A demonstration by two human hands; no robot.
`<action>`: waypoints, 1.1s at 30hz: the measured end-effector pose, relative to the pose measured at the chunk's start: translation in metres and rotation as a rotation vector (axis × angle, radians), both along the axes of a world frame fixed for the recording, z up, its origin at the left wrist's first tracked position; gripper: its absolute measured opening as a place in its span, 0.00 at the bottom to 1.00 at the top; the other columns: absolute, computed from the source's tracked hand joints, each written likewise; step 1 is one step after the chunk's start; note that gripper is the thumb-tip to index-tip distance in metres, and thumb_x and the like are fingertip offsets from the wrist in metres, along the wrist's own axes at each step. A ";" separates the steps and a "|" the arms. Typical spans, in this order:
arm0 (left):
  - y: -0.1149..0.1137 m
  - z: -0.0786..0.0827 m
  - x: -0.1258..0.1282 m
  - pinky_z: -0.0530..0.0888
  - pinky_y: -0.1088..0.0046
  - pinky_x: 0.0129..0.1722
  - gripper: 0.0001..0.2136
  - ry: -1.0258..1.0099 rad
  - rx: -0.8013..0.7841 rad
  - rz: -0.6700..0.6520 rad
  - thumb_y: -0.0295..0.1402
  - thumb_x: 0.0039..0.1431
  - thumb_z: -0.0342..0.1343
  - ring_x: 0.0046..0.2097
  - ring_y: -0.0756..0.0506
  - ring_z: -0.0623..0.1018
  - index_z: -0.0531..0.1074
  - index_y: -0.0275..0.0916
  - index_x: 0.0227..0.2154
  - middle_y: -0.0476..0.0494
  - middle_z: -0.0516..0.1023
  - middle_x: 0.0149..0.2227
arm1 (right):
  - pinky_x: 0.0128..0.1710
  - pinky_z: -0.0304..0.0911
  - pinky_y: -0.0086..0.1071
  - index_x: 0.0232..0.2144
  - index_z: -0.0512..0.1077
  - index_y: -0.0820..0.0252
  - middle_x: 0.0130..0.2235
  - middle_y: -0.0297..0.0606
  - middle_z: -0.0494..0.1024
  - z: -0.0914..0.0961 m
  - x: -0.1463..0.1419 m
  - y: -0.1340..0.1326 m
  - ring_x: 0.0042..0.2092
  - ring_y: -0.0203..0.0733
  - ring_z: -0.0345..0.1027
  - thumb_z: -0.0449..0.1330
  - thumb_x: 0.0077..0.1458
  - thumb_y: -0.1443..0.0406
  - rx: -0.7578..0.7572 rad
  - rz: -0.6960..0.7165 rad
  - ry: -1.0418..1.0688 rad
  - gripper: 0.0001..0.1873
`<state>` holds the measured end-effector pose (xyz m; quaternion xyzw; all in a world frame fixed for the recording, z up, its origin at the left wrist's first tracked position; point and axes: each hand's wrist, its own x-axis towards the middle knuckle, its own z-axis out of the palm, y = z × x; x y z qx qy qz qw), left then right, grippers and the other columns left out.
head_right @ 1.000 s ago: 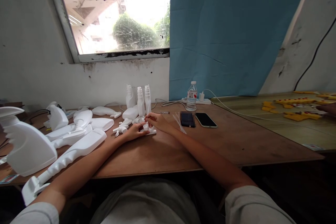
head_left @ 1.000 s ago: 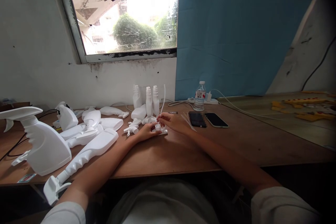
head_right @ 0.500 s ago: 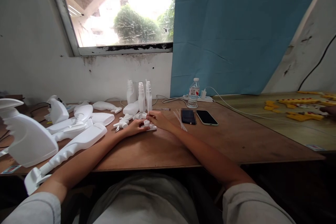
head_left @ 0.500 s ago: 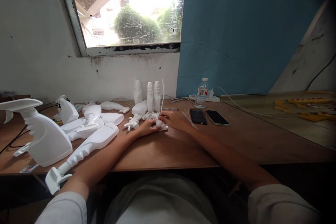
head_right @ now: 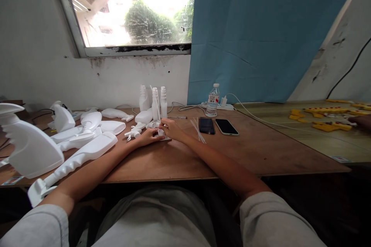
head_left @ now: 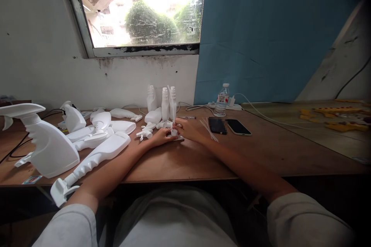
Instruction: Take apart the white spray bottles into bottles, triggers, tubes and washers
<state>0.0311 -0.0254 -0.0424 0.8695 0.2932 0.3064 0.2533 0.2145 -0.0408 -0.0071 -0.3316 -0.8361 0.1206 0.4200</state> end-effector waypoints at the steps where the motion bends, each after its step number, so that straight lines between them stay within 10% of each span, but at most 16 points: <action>1: 0.000 -0.001 0.000 0.71 0.69 0.39 0.16 -0.004 -0.006 0.010 0.44 0.57 0.57 0.37 0.44 0.76 0.75 0.33 0.34 0.43 0.79 0.35 | 0.30 0.54 0.30 0.21 0.57 0.56 0.26 0.33 0.63 -0.001 -0.002 0.000 0.29 0.37 0.56 0.52 0.55 0.63 0.013 0.006 -0.001 0.13; 13: -0.003 0.004 0.001 0.68 0.71 0.37 0.17 -0.030 -0.081 0.032 0.46 0.54 0.58 0.35 0.45 0.73 0.75 0.33 0.32 0.45 0.77 0.32 | 0.29 0.58 0.30 0.21 0.61 0.58 0.26 0.32 0.65 -0.010 -0.002 0.007 0.28 0.36 0.59 0.53 0.57 0.63 0.088 0.052 0.011 0.12; 18: -0.007 0.008 0.002 0.65 0.73 0.32 0.20 -0.051 -0.144 0.046 0.50 0.51 0.59 0.30 0.49 0.69 0.73 0.34 0.28 0.48 0.73 0.27 | 0.36 0.67 0.34 0.38 0.69 0.57 0.40 0.40 0.73 -0.006 0.007 0.001 0.36 0.39 0.69 0.52 0.59 0.63 0.136 0.058 -0.020 0.08; 24: -0.005 0.013 0.000 0.63 0.74 0.26 0.27 -0.148 -0.278 0.124 0.59 0.52 0.53 0.25 0.51 0.64 0.70 0.35 0.25 0.50 0.65 0.22 | 0.58 0.58 0.48 0.57 0.61 0.55 0.56 0.45 0.65 0.009 0.023 -0.015 0.59 0.49 0.60 0.52 0.49 0.74 0.311 0.123 -0.277 0.31; 33: 0.002 0.026 -0.021 0.74 0.69 0.38 0.26 -0.136 -0.255 0.122 0.54 0.59 0.44 0.37 0.45 0.76 0.76 0.35 0.34 0.40 0.77 0.37 | 0.56 0.62 0.46 0.64 0.52 0.55 0.59 0.46 0.65 -0.006 0.019 -0.004 0.60 0.49 0.61 0.50 0.47 0.79 0.525 0.059 -0.396 0.41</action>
